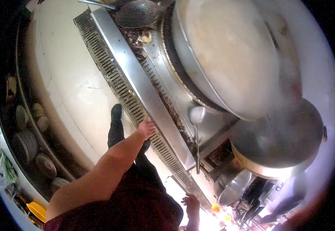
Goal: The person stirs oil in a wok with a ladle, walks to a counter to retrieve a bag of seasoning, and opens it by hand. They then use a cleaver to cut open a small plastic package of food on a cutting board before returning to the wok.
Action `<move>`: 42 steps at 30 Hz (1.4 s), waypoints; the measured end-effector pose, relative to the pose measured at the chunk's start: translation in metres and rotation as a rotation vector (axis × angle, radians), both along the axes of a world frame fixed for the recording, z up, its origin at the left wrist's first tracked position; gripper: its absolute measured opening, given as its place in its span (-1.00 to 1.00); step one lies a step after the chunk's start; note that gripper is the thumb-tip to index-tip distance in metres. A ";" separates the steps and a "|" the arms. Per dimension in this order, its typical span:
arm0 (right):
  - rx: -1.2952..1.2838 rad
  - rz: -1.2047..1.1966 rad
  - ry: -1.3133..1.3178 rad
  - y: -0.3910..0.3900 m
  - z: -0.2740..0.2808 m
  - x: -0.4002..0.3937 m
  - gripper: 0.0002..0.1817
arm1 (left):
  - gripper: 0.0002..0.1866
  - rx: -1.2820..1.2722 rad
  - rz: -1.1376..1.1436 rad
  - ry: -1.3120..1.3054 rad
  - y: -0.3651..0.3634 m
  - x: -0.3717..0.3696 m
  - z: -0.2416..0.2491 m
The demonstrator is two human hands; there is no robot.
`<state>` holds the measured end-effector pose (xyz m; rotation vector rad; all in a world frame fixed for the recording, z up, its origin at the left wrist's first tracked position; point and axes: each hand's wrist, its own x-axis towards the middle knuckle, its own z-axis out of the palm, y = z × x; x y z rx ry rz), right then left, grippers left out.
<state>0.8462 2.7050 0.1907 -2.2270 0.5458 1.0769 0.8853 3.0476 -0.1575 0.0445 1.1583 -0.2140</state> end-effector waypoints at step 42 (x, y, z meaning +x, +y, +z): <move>0.291 0.144 -0.247 -0.254 -0.099 -0.071 -0.82 | -0.60 1.568 -1.579 0.142 -0.035 -0.273 0.095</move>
